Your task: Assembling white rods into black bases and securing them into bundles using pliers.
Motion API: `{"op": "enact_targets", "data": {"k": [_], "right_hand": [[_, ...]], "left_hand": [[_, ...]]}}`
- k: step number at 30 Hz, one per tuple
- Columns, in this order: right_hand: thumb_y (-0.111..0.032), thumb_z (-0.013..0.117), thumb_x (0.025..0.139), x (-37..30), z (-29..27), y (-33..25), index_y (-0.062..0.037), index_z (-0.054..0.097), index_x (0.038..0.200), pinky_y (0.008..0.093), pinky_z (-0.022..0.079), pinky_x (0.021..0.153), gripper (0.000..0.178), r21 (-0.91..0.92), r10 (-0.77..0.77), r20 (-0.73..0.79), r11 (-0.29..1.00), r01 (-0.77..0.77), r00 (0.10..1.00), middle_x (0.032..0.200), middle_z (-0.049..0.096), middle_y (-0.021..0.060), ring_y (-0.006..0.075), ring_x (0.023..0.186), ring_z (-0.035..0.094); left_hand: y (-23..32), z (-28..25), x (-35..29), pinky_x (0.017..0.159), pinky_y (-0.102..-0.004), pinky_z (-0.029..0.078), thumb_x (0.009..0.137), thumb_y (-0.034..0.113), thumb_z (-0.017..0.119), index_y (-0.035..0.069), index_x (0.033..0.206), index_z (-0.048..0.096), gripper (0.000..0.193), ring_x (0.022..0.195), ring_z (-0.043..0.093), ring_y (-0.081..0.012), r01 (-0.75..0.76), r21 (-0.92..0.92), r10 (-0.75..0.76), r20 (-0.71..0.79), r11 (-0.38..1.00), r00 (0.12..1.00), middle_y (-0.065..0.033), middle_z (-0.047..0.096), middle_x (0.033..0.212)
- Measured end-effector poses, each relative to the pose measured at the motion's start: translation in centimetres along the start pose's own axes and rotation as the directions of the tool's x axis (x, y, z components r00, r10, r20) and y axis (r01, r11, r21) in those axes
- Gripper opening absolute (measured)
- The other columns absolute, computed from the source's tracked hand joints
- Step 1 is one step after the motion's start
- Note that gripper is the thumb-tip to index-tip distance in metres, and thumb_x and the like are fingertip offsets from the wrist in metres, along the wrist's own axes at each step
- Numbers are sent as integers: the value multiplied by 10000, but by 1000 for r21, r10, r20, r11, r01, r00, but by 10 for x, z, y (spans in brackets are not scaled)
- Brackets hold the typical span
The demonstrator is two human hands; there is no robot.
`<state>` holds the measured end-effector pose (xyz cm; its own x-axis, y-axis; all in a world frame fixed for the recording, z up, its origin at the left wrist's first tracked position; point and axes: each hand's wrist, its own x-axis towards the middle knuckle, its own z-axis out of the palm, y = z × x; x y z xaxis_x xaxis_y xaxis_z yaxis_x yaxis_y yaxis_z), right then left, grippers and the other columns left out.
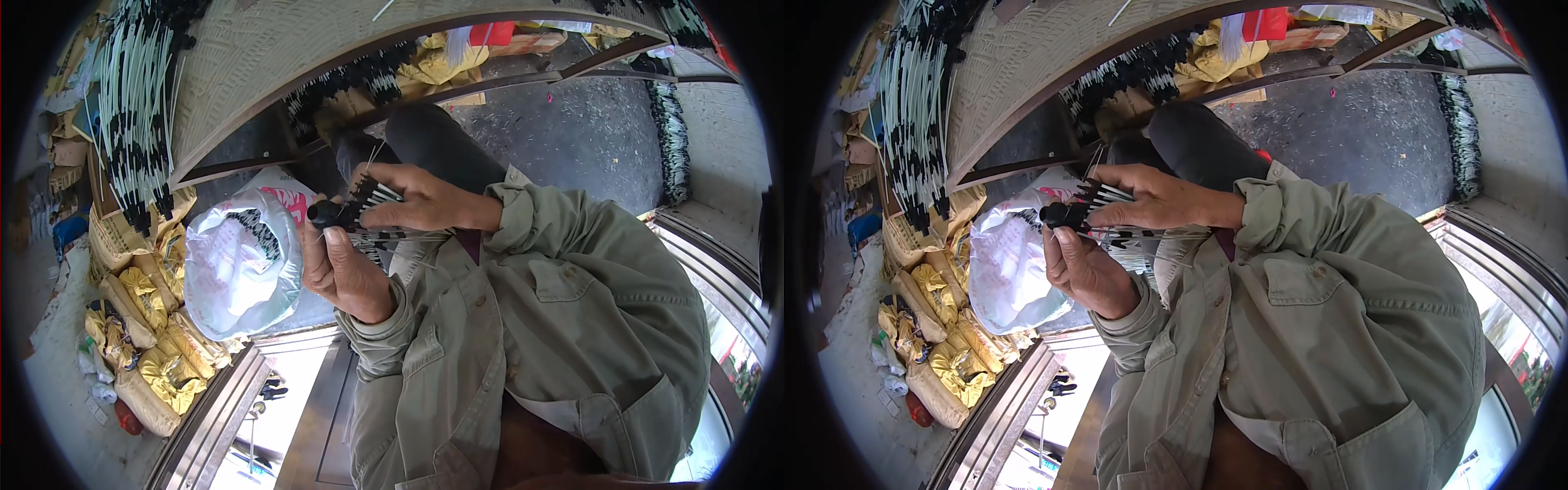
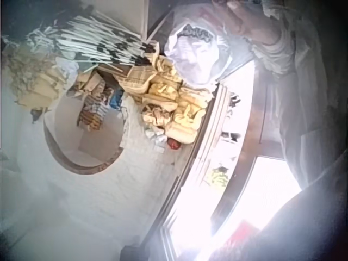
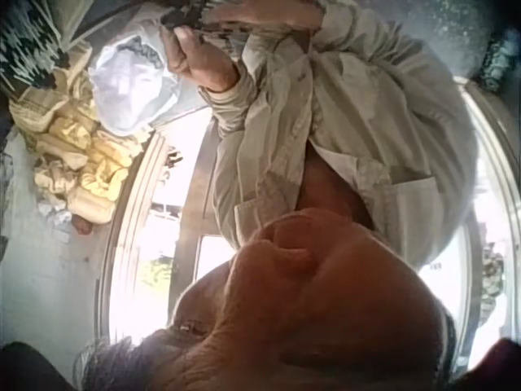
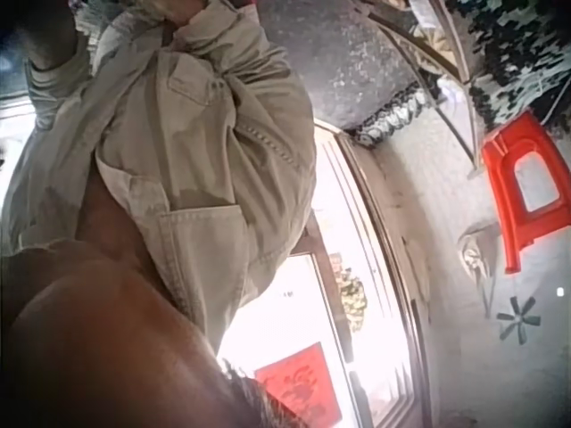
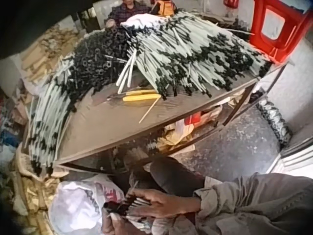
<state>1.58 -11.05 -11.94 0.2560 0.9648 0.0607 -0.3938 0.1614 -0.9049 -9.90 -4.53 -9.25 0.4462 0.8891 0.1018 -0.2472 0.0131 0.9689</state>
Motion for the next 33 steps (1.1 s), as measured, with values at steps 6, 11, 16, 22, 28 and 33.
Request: {"op": "enact_targets", "data": {"k": [6,11,16,22,28,33], "right_hand": [[-136,612,832,-1,3,-3,-7,476,1035,219,381,728,277,-101,-60,-21,993,57,998,888,521,20,49,851,435],[-137,623,822,-3,0,1,13,497,1064,224,393,697,312,-57,-44,-51,998,41,998,882,548,38,49,822,436],[-159,641,810,-7,-3,-3,27,562,1015,225,403,660,288,-64,-8,-57,998,4,998,806,580,25,53,754,458],[-193,664,791,-7,-11,-5,-1,571,984,218,402,641,287,185,90,35,978,-95,995,796,564,1,41,745,463],[-196,622,820,-12,-2,-27,-24,528,956,208,382,645,239,107,-37,41,994,33,998,795,521,-16,34,758,442],[-204,612,830,-19,-1,-21,-20,513,999,210,378,636,268,57,11,-12,998,-11,1000,801,515,6,45,760,434]], "left_hand": [[-1,-2,-3,858,-309,432,854,110,539,-95,1095,534,316,906,577,-197,-4,-97,5,1,995,1000,-166,605,988],[2,-4,-1,829,-302,444,871,146,523,-92,1093,532,326,888,580,-186,54,-158,-44,64,986,997,-161,606,984],[2,-8,-1,799,-300,451,866,202,550,-93,1071,539,359,870,581,-186,122,-174,-100,130,977,986,-148,610,957],[1,-21,1,798,-293,438,843,226,592,-71,1037,567,355,884,565,-188,242,-245,-160,312,939,936,-138,581,992],[9,-14,-1,798,-281,415,813,200,622,-57,1002,594,321,881,538,-184,151,-160,-97,305,975,947,-133,549,1003],[10,-13,-5,776,-279,420,789,181,641,-60,992,601,317,859,540,-179,107,-97,-83,221,990,972,-128,557,976]]}}
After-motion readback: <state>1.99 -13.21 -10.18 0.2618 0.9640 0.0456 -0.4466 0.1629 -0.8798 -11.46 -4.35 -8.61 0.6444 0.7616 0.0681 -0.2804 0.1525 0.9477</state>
